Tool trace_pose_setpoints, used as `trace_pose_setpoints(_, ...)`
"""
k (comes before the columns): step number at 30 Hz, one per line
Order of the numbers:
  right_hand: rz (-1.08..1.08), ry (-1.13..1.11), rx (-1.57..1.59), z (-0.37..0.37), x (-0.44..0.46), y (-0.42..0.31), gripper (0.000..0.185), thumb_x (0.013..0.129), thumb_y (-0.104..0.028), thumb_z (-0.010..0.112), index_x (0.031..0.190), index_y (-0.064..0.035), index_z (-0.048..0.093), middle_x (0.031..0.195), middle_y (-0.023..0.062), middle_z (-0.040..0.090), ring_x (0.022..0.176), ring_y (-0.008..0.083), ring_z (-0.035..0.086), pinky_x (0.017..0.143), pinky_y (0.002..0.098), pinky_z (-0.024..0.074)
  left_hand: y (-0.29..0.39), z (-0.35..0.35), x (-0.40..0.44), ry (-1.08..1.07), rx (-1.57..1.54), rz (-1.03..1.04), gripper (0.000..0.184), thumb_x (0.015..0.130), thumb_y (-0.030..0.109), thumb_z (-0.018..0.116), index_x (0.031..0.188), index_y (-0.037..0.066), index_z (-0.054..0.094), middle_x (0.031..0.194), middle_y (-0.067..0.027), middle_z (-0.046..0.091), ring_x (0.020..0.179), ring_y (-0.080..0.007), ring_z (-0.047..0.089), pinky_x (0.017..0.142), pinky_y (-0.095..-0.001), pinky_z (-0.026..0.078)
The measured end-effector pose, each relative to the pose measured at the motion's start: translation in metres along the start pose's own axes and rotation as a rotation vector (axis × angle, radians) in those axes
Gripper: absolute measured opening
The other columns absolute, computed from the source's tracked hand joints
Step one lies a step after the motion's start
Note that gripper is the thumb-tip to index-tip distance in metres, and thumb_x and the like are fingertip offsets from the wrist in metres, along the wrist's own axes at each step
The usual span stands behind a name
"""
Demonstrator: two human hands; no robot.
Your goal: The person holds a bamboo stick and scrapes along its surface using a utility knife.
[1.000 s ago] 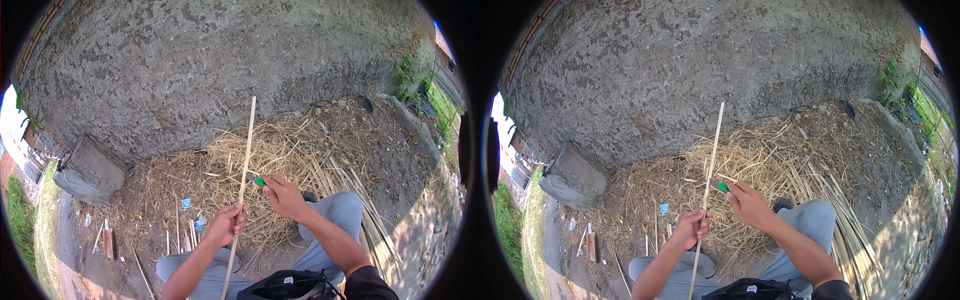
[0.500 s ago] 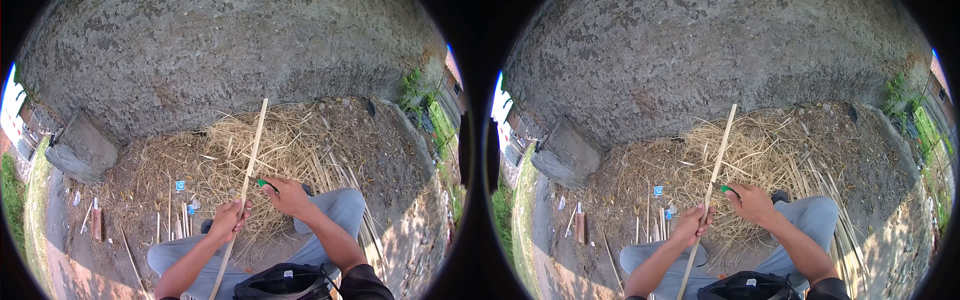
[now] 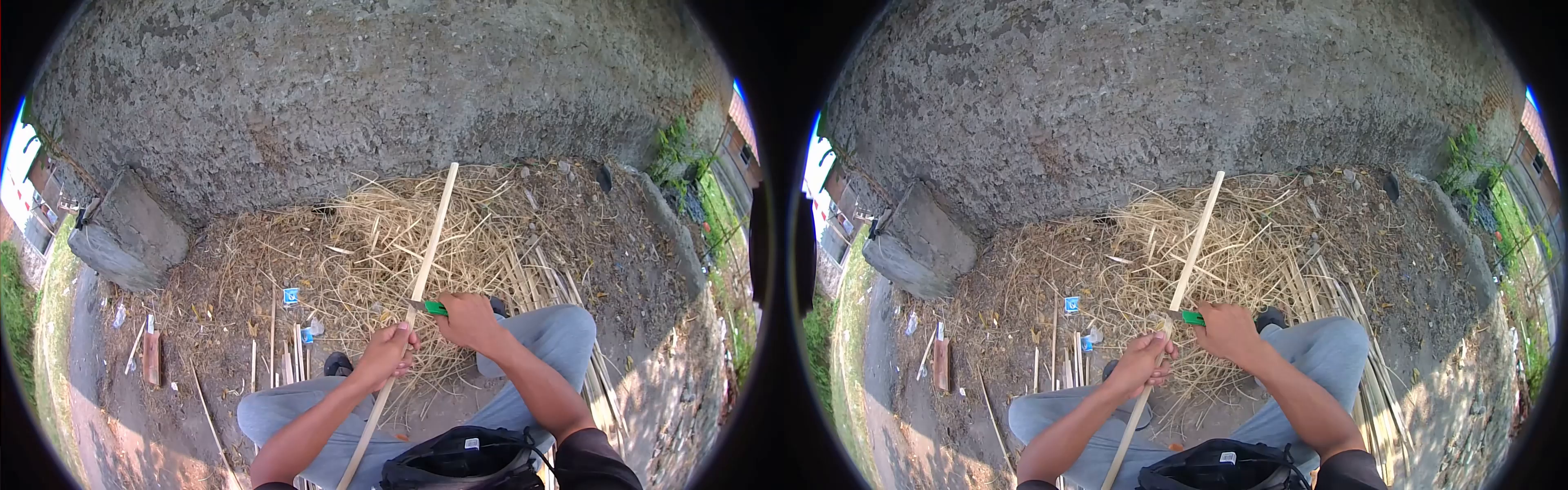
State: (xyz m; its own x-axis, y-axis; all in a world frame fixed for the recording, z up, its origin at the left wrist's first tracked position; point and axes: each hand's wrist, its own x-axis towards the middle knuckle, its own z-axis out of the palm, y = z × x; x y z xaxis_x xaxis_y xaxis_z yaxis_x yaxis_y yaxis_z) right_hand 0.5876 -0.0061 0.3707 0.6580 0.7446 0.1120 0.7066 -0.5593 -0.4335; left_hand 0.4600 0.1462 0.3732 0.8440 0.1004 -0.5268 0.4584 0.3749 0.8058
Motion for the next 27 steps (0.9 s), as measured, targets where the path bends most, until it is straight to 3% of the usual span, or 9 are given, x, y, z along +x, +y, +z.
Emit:
trace_pose_setpoints(2,0.009,-0.025,-0.028,0.006,0.0,0.005,0.022,0.084,-0.023,0.059,0.085,-0.0012,0.058,0.079,0.0206,0.064,0.069,0.0383,0.064,0.062,0.048,0.0511,0.0,0.0,0.002,-0.066,-0.004,-0.003,0.03,0.106,0.028,0.032,0.095,0.005,0.049,0.064,0.0016,0.04,0.048,-0.0054,0.035,0.04,-0.0224,0.03)
trace_pose_setpoints(4,-0.109,0.172,-0.021,0.028,-0.001,0.018,0.021,0.082,-0.022,0.06,0.08,-0.0004,0.058,0.069,0.0193,0.063,0.062,0.0392,0.063,0.058,0.0492,0.0507,0.004,0.005,-0.001,-0.049,0.087,-0.028,0.029,0.105,0.029,0.033,0.098,0.005,0.049,0.064,0.0032,0.038,0.048,-0.0038,0.03,0.041,-0.021,0.027)
trace_pose_setpoints(7,-0.118,0.258,0.094,0.035,0.002,0.019,0.021,0.082,-0.02,0.059,0.08,0.0005,0.059,0.062,0.0181,0.062,0.059,0.0394,0.063,0.056,0.0497,0.0505,0.007,0.007,0.001,-0.044,0.216,-0.001,0.03,0.105,0.031,0.033,0.1,0.006,0.05,0.063,0.0045,0.036,0.046,-0.0036,0.029,0.041,-0.0209,0.025)
trace_pose_setpoints(10,0.095,0.141,0.025,0.016,-0.001,-0.004,0.017,0.077,-0.017,0.063,0.081,-0.0005,0.061,0.065,0.0199,0.062,0.062,0.0401,0.062,0.06,0.0485,0.0507,0.009,0.0,0.006,-0.021,0.218,-0.041,0.032,0.105,0.031,0.033,0.097,0.007,0.052,0.062,0.0049,0.039,0.047,-0.0039,0.032,0.041,-0.0214,0.027)
trace_pose_setpoints(14,0.173,0.106,-0.038,0.008,0.0,-0.008,0.017,0.076,-0.019,0.064,0.081,-0.0025,0.064,0.063,0.0205,0.061,0.062,0.0396,0.063,0.06,0.0491,0.0507,0.01,0.002,0.007,-0.071,0.192,-0.101,0.031,0.105,0.03,0.033,0.092,0.008,0.051,0.061,0.0045,0.039,0.047,-0.0051,0.034,0.04,-0.0233,0.029)
trace_pose_setpoints(17,0.139,0.119,-0.102,0.019,0.002,0.004,0.011,0.077,-0.015,0.058,0.075,-0.005,0.063,0.066,0.0211,0.063,0.063,0.0389,0.065,0.056,0.0488,0.0514,-0.002,0.013,0.005,0.02,0.332,0.066,0.03,0.105,0.028,0.034,0.088,0.008,0.048,0.06,0.0039,0.038,0.046,-0.0064,0.035,0.04,-0.0249,0.028)
trace_pose_setpoints(19,0.143,0.118,-0.133,0.019,0.001,0.003,0.012,0.077,-0.015,0.057,0.074,-0.005,0.063,0.066,0.0209,0.063,0.063,0.0381,0.066,0.056,0.0481,0.052,-0.004,0.018,0.002,0.029,0.15,0.003,0.03,0.105,0.028,0.036,0.086,0.008,0.047,0.058,0.0031,0.037,0.045,-0.0071,0.034,0.04,-0.0258,0.028)
trace_pose_setpoints(23,0.135,0.149,-0.174,0.029,0.001,0.01,0.012,0.078,-0.015,0.057,0.074,-0.0054,0.063,0.066,0.0198,0.064,0.063,0.0363,0.066,0.056,0.0462,0.053,-0.006,0.018,0.003,-0.015,0.188,0.056,0.03,0.105,0.032,0.032,0.086,0.011,0.041,0.061,0.0048,0.032,0.044,-0.0045,0.027,0.037,-0.0227,0.02)
trace_pose_setpoints(27,0.136,0.254,-0.153,0.037,0.003,0.013,0.012,0.078,-0.017,0.059,0.07,-0.0079,0.062,0.062,0.0194,0.061,0.057,0.037,0.063,0.053,0.0479,0.0499,0.002,0.022,-0.005,-0.032,0.083,-0.072,0.029,0.105,0.032,0.032,0.085,0.011,0.04,0.063,0.0043,0.031,0.044,-0.0038,0.025,0.038,-0.0223,0.018)
